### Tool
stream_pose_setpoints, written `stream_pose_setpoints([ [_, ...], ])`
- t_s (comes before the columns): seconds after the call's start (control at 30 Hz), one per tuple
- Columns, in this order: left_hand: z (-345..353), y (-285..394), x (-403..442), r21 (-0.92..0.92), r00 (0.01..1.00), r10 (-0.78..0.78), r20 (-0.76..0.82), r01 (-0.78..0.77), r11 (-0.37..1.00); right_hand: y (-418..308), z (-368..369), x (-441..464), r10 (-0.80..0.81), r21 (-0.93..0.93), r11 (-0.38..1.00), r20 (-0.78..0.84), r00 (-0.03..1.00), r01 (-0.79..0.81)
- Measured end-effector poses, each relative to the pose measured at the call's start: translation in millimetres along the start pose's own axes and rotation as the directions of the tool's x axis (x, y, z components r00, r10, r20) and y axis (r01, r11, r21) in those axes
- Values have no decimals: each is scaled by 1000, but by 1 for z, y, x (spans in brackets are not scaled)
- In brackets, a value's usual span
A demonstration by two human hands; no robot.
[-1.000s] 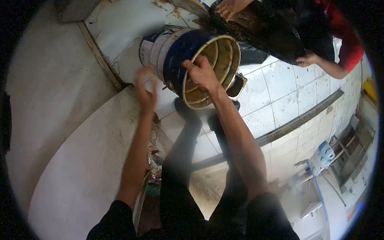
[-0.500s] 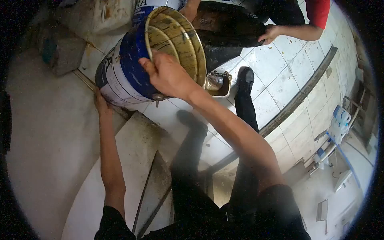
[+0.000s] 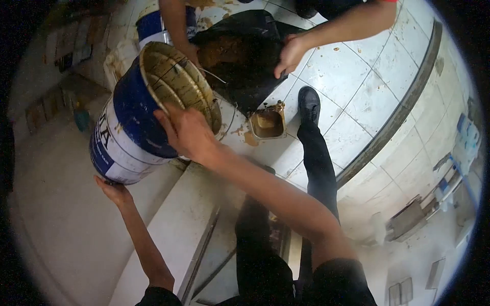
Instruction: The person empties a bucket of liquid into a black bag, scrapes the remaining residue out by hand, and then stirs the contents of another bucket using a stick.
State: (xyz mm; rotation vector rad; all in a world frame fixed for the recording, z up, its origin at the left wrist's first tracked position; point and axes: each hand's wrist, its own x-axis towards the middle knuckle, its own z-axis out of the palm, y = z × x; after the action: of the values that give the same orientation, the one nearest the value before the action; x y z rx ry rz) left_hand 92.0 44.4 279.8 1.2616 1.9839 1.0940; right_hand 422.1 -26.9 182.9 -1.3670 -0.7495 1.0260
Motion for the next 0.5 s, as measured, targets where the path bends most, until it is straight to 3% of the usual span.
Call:
stream_pose_setpoints([
  [0.13,-7,2,0,238,993,121,8,-120,964,12,-7,-2,-65,121,990,-13,998,66],
  [0.23,-7,5,-1,273,988,138,74,-153,950,21,-5,-6,-110,185,977,1,994,108],
  [0.3,1,11,-4,102,999,36,4,-36,994,22,-7,-5,-90,112,990,80,993,81],
  [0.4,-2,6,3,19,1000,25,-18,-24,1000,26,-8,-7,-105,172,981,61,993,93],
  [0.5,1,14,-6,98,994,108,-30,-104,990,34,-10,-8,-138,196,972,19,990,132],
])
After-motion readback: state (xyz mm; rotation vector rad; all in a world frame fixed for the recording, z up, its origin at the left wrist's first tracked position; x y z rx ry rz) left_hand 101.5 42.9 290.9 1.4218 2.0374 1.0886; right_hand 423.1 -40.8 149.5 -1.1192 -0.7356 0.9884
